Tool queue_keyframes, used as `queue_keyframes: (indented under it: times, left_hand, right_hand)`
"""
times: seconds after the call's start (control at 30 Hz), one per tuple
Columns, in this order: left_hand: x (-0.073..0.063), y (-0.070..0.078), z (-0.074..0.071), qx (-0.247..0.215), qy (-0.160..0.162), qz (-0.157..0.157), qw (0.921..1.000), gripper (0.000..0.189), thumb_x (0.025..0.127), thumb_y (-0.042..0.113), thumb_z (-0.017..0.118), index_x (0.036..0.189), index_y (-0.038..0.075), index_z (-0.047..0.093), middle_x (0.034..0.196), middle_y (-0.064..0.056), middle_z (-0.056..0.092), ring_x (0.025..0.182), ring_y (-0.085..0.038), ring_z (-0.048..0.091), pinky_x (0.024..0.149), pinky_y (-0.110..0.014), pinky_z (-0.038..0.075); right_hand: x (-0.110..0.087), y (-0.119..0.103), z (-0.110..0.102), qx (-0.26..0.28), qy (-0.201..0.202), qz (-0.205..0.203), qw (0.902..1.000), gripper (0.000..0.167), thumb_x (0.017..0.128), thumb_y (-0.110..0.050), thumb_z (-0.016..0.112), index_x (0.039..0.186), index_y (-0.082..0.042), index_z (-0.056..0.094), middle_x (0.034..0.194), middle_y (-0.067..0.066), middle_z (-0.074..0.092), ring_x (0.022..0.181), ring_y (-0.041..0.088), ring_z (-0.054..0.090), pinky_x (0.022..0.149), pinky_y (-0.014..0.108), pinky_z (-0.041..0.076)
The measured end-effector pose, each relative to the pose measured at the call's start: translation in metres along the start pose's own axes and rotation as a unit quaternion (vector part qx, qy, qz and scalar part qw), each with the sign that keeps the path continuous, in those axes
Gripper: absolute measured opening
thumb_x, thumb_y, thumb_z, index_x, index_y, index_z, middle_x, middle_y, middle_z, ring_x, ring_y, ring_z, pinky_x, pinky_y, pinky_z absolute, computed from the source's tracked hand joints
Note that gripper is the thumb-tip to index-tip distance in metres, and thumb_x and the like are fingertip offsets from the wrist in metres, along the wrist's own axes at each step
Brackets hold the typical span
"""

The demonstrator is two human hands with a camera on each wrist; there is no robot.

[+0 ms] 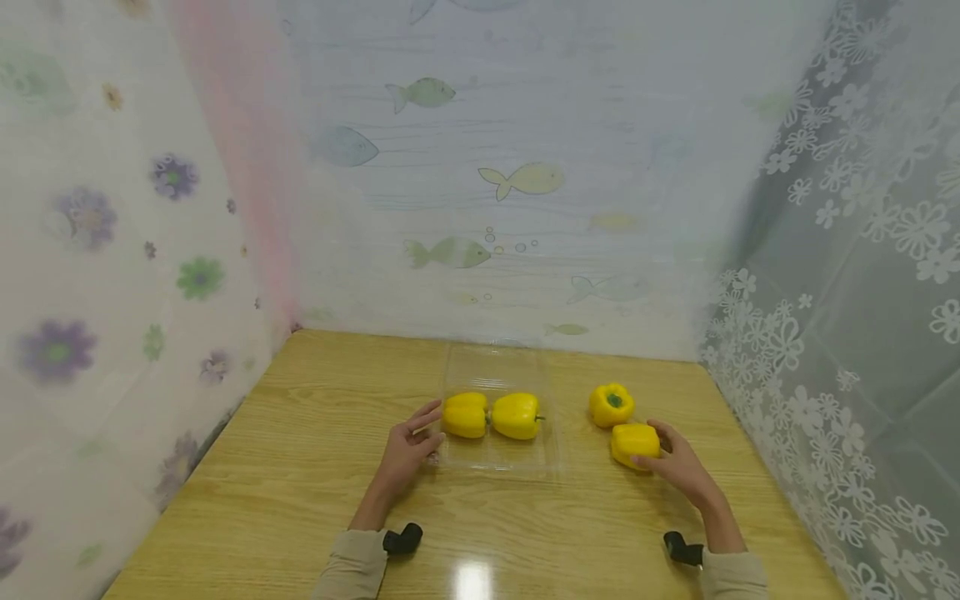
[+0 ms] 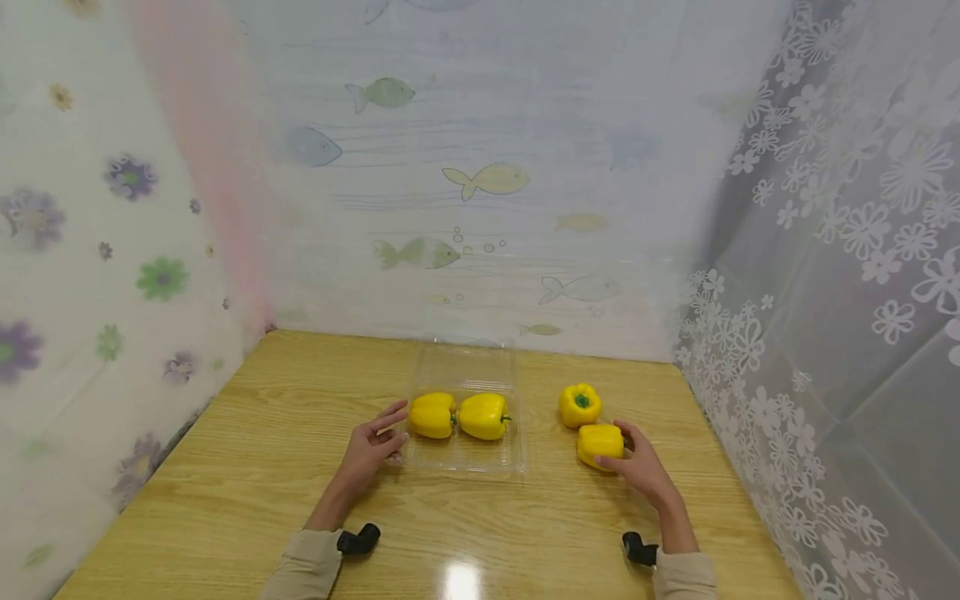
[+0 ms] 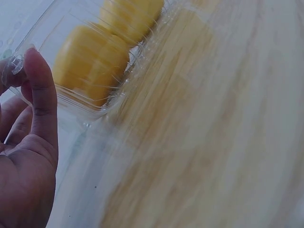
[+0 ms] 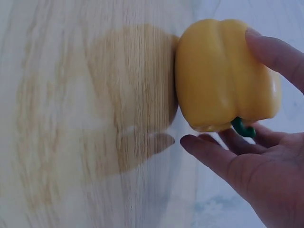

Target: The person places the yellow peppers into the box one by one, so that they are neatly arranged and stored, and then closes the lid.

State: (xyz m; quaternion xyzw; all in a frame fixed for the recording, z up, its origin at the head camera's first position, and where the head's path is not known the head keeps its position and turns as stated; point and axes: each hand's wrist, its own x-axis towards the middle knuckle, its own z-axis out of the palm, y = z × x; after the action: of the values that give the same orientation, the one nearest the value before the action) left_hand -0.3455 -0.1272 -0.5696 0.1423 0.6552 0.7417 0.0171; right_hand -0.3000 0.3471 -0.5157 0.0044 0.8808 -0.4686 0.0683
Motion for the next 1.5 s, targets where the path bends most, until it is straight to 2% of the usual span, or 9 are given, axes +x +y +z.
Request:
queue_keyframes:
  times: [0.27,0.4,0.53,0.73,1.1,1.37,1.5]
  left_hand:
    - [0.001,-0.001,0.001,0.0,-0.002,0.007,1.0,0.046,0.095,-0.003,0.066,0.14,-0.006,0.057,0.159,-0.013,0.043,0.075,-0.007,0.055,0.064,-0.017,0.05]
    - [0.001,-0.001,0.0,0.002,-0.001,0.005,1.0,0.046,0.095,-0.003,0.066,0.14,-0.006,0.057,0.158,-0.013,0.043,0.075,-0.007,0.055,0.065,-0.017,0.05]
    - [0.001,-0.001,0.001,-0.001,0.001,0.007,1.0,0.046,0.095,-0.004,0.066,0.14,-0.007,0.057,0.158,-0.014,0.043,0.074,-0.007,0.054,0.064,-0.017,0.05]
    - [0.001,-0.003,0.0,-0.008,-0.006,0.02,0.9998,0.048,0.095,-0.003,0.066,0.141,-0.012,0.053,0.16,-0.021,0.038,0.075,-0.005,0.056,0.063,-0.016,0.05]
    - [0.002,-0.006,-0.002,-0.013,-0.012,0.025,0.9995,0.047,0.095,-0.004,0.066,0.14,-0.012,0.054,0.16,-0.021,0.038,0.075,-0.006,0.055,0.063,-0.016,0.048]
    - [0.002,-0.005,-0.002,-0.011,-0.011,0.024,0.9996,0.048,0.095,-0.003,0.067,0.141,-0.011,0.054,0.16,-0.019,0.039,0.075,-0.006,0.055,0.064,-0.016,0.049]
    - [0.001,-0.003,-0.002,-0.008,-0.01,0.022,0.9997,0.047,0.096,-0.002,0.067,0.141,-0.01,0.054,0.16,-0.019,0.039,0.076,-0.006,0.056,0.065,-0.016,0.049]
  right_hand:
    - [0.001,-0.001,0.002,-0.007,0.008,-0.01,0.9999,0.087,0.095,-0.023,0.073,0.158,0.006,0.02,0.159,0.038,0.02,0.141,0.059,0.027,0.105,0.062,0.043]
    - [-0.001,0.0,0.003,-0.001,0.023,-0.015,0.9996,0.086,0.093,-0.023,0.076,0.157,0.004,0.026,0.157,0.036,0.026,0.141,0.058,0.031,0.098,0.055,0.052]
    - [-0.002,0.001,0.005,0.006,0.037,-0.019,0.9991,0.084,0.089,-0.024,0.08,0.155,0.002,0.035,0.155,0.033,0.035,0.139,0.055,0.037,0.093,0.048,0.055]
    - [-0.002,0.0,0.005,-0.002,0.032,-0.036,0.9988,0.083,0.088,-0.025,0.081,0.153,0.002,0.039,0.153,0.031,0.041,0.135,0.052,0.044,0.097,0.05,0.053]
    - [-0.007,-0.011,0.004,0.008,0.027,-0.072,0.997,0.077,0.089,-0.022,0.081,0.152,0.001,0.043,0.151,0.027,0.046,0.132,0.049,0.048,0.094,0.048,0.054]
    - [-0.008,-0.015,0.008,0.011,0.032,-0.124,0.9917,0.071,0.089,-0.016,0.08,0.15,-0.002,0.047,0.151,0.025,0.048,0.131,0.047,0.049,0.095,0.04,0.051]
    - [-0.008,-0.015,0.013,0.008,0.035,-0.143,0.9891,0.07,0.088,-0.015,0.081,0.149,-0.004,0.049,0.149,0.023,0.05,0.13,0.039,0.051,0.098,0.039,0.049]
